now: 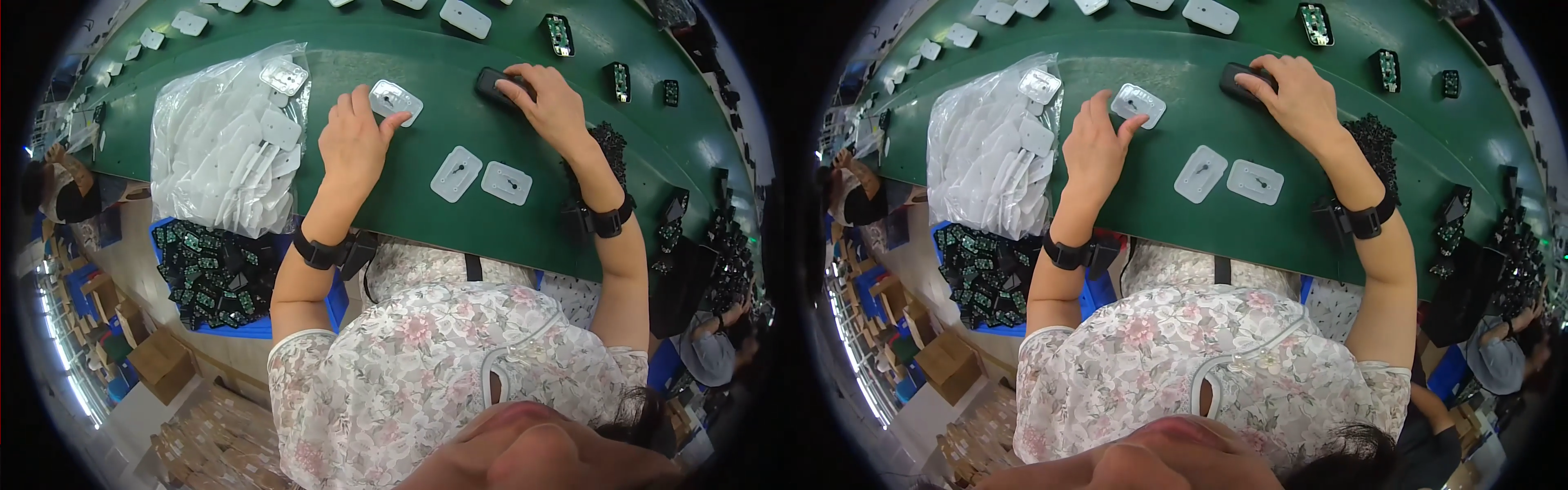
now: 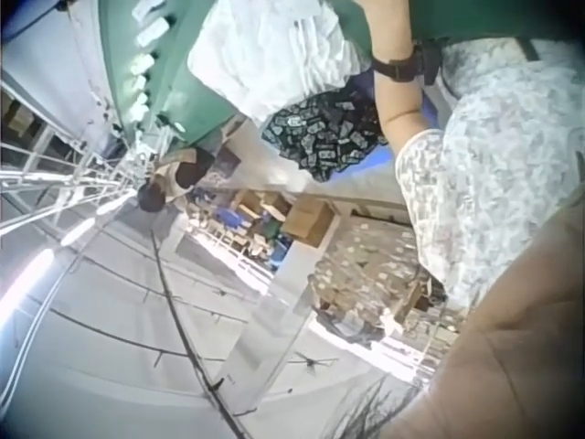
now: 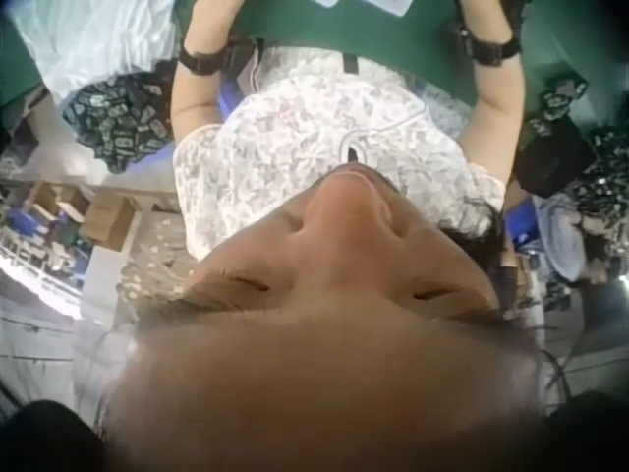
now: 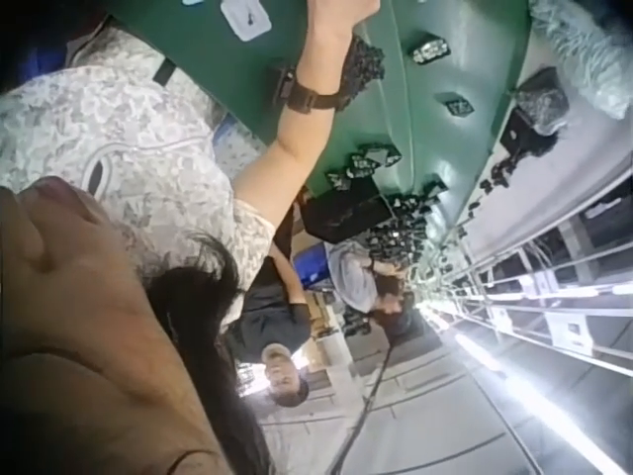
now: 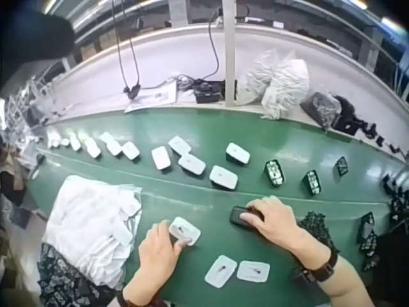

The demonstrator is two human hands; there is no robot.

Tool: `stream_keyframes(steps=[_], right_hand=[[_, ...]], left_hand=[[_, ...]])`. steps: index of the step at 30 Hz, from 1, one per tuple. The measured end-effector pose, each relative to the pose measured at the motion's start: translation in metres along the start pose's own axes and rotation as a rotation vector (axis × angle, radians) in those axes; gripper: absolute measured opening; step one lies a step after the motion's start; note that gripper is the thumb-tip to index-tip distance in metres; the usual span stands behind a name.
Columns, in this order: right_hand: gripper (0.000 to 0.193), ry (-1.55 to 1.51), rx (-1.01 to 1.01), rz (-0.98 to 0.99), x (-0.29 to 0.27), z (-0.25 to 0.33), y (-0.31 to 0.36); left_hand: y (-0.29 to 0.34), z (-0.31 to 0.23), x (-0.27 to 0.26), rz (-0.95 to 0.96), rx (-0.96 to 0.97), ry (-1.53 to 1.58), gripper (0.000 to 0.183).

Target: The person picks up a white plastic base and a black electronic housing by hand, fits them together, and places the assembled unit onto the green workbench. They repeat this process for several units, occasionally reaching into a blue bin for more bases.

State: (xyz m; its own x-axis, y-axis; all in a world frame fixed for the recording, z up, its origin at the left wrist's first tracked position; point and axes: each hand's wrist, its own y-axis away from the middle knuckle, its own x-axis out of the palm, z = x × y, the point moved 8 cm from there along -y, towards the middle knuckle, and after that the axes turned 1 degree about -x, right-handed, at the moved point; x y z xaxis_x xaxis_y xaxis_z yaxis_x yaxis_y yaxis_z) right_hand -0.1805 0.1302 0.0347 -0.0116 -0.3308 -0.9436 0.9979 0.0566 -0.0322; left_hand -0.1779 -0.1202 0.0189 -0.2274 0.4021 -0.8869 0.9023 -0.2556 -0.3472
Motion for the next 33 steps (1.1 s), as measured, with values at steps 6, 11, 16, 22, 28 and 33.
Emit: stream_keyframes(steps=[6, 11, 16, 22, 28, 33], right_hand=[[0.042, -0.028, -0.304, -0.086, -0.012, 0.02, 0.012], [0.044, -0.061, -0.301, -0.06, -0.005, 0.005, 0.012], [0.041, -0.599, -0.074, -0.011, -0.005, -0.01, 0.002], [0.043, -0.602, -0.2, 0.013, -0.004, 0.036, 0.001], [0.041, -0.097, -0.465, -0.112, -0.001, 0.085, 0.009], [0.04, -0.018, -0.47, -0.101, 0.007, 0.087, 0.015]], left_hand=[[-0.021, -0.025, 0.021, 0.07, -0.046, -0.166, 0.071], [-0.024, -0.034, 0.026, 0.077, 0.17, -0.097, 0.063], [-0.017, -0.047, 0.025, 0.104, 0.49, 0.205, 0.057], [-0.018, -0.022, 0.009, -0.049, 0.272, 0.673, 0.061], [-0.014, -0.022, 0.017, 0.064, 0.336, 0.627, 0.058], [-0.006, -0.027, 0.018, 0.125, 0.383, 0.488, 0.061]])
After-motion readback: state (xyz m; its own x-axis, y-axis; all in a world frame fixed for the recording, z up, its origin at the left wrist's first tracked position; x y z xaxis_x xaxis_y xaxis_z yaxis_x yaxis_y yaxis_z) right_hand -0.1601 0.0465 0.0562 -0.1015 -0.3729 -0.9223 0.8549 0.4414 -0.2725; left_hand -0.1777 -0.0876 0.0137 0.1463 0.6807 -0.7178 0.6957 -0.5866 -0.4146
